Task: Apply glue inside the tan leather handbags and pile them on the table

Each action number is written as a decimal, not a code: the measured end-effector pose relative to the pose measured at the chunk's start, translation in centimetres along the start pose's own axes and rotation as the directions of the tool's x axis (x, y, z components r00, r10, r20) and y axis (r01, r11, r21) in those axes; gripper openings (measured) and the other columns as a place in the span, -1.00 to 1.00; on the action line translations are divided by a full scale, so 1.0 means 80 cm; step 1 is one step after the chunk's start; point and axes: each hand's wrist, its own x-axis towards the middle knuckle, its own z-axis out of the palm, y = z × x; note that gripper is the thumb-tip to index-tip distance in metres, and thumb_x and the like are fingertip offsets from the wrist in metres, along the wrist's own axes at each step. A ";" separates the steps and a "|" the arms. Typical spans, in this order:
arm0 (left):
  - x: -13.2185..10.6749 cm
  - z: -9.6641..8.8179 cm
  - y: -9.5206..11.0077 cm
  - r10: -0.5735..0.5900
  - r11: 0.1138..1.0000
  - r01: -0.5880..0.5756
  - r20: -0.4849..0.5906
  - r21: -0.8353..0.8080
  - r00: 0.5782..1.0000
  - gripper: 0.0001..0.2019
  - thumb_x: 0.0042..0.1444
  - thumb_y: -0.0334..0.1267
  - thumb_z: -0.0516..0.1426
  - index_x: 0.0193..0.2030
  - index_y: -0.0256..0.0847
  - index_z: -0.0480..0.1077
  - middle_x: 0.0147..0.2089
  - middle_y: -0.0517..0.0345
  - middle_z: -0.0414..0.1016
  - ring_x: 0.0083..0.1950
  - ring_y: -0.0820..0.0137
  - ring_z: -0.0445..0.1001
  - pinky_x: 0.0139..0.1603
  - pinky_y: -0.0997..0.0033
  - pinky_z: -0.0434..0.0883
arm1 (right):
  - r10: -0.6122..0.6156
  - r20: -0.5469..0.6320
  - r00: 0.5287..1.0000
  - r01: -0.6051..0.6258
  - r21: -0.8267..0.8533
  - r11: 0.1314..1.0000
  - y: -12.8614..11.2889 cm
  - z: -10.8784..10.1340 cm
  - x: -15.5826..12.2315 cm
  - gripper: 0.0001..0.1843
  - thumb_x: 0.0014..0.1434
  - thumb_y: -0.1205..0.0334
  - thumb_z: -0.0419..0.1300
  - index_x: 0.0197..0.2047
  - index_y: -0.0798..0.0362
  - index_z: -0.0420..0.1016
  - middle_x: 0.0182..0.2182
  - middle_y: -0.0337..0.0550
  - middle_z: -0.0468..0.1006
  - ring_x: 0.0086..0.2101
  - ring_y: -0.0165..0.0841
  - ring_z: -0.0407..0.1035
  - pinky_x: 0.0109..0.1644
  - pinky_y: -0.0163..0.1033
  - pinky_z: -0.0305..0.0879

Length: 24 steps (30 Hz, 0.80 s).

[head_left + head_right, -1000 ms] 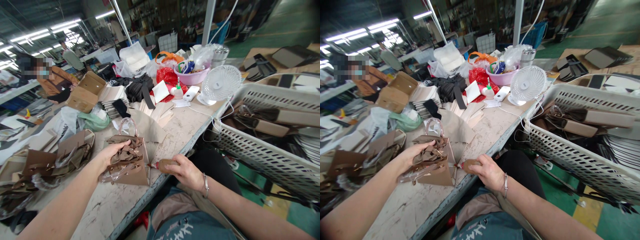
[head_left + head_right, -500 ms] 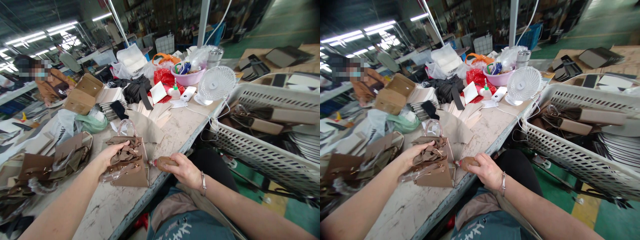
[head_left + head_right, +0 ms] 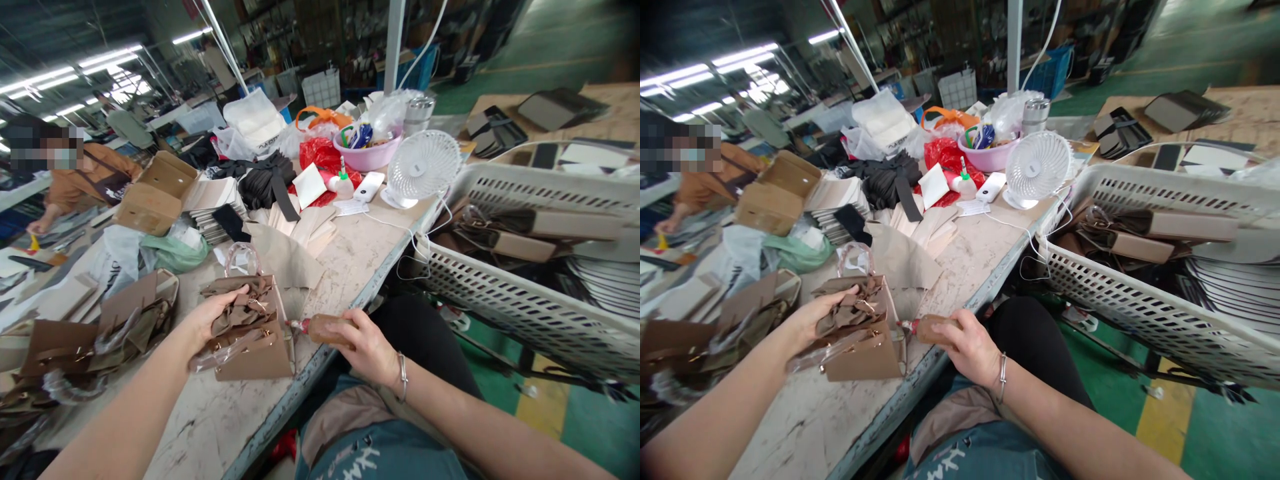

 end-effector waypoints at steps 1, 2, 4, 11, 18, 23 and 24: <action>0.001 -0.002 0.000 0.012 1.000 -0.012 -0.016 -0.001 1.000 -0.89 0.11 -0.36 0.16 -0.25 -0.35 0.48 -0.39 -0.08 0.60 -0.42 0.18 0.59 -0.40 0.22 0.59 | 0.051 -0.014 0.999 -0.050 0.040 0.998 -0.002 0.002 -0.002 -0.60 0.15 0.38 0.21 0.06 -0.06 0.36 -0.12 -0.08 0.26 -0.16 -0.32 0.28 -0.08 -0.17 0.39; 0.001 -0.003 -0.001 0.019 1.000 -0.019 -0.031 -0.003 0.999 -0.90 0.10 -0.37 0.17 -0.25 -0.33 0.48 -0.40 -0.06 0.60 -0.43 0.18 0.58 -0.42 0.21 0.59 | 0.107 -0.026 0.994 -0.105 0.081 0.991 -0.004 0.005 -0.003 -0.59 0.13 0.37 0.23 0.05 -0.06 0.36 -0.13 -0.09 0.27 -0.17 -0.33 0.29 -0.09 -0.18 0.39; 0.002 -0.005 -0.002 0.010 1.000 -0.010 -0.039 0.001 0.999 -0.90 0.10 -0.36 0.17 -0.26 -0.32 0.48 -0.40 -0.04 0.60 -0.43 0.17 0.58 -0.41 0.17 0.59 | 0.228 -0.042 0.973 -0.219 0.156 0.963 -0.008 0.011 -0.006 -0.57 0.09 0.35 0.29 0.04 -0.06 0.37 -0.18 -0.13 0.28 -0.23 -0.36 0.31 -0.14 -0.21 0.40; -0.005 -0.002 -0.004 0.010 0.999 -0.008 -0.051 0.053 0.999 -0.84 0.14 -0.33 0.14 -0.25 -0.40 0.48 -0.36 -0.15 0.60 -0.39 0.17 0.59 -0.33 0.14 0.59 | 0.415 -0.037 0.909 -0.389 0.280 0.878 -0.008 0.023 -0.007 -0.54 0.00 0.35 0.35 -0.02 -0.03 0.40 -0.19 -0.16 0.35 -0.22 -0.34 0.35 -0.10 -0.17 0.39; -0.007 -0.002 -0.005 0.025 0.998 -0.023 -0.038 0.056 0.999 -0.84 0.14 -0.34 0.13 -0.22 -0.42 0.47 -0.34 -0.17 0.60 -0.37 0.17 0.59 -0.31 0.15 0.59 | 0.359 0.057 0.932 -0.363 0.179 0.914 -0.013 0.005 -0.011 -0.53 -0.01 0.35 0.36 0.01 -0.06 0.43 -0.24 -0.18 0.30 -0.29 -0.38 0.31 -0.20 -0.23 0.38; -0.006 -0.004 -0.005 0.028 0.998 -0.025 -0.043 0.057 0.999 -0.86 0.14 -0.33 0.14 -0.23 -0.38 0.47 -0.34 -0.15 0.60 -0.39 0.16 0.59 -0.33 0.13 0.59 | 0.313 0.126 0.942 -0.326 0.111 0.939 -0.025 -0.010 -0.014 -0.49 -0.02 0.37 0.36 0.02 -0.05 0.42 -0.21 -0.16 0.29 -0.26 -0.37 0.30 -0.14 -0.21 0.38; -0.007 -0.003 -0.006 0.031 0.998 -0.028 -0.045 0.056 0.999 -0.86 0.13 -0.33 0.14 -0.23 -0.37 0.47 -0.34 -0.15 0.60 -0.40 0.16 0.59 -0.33 0.12 0.59 | 0.301 0.137 0.944 -0.316 0.110 0.942 -0.026 -0.011 -0.013 -0.49 -0.02 0.38 0.36 0.02 -0.06 0.42 -0.20 -0.16 0.29 -0.26 -0.37 0.30 -0.13 -0.21 0.38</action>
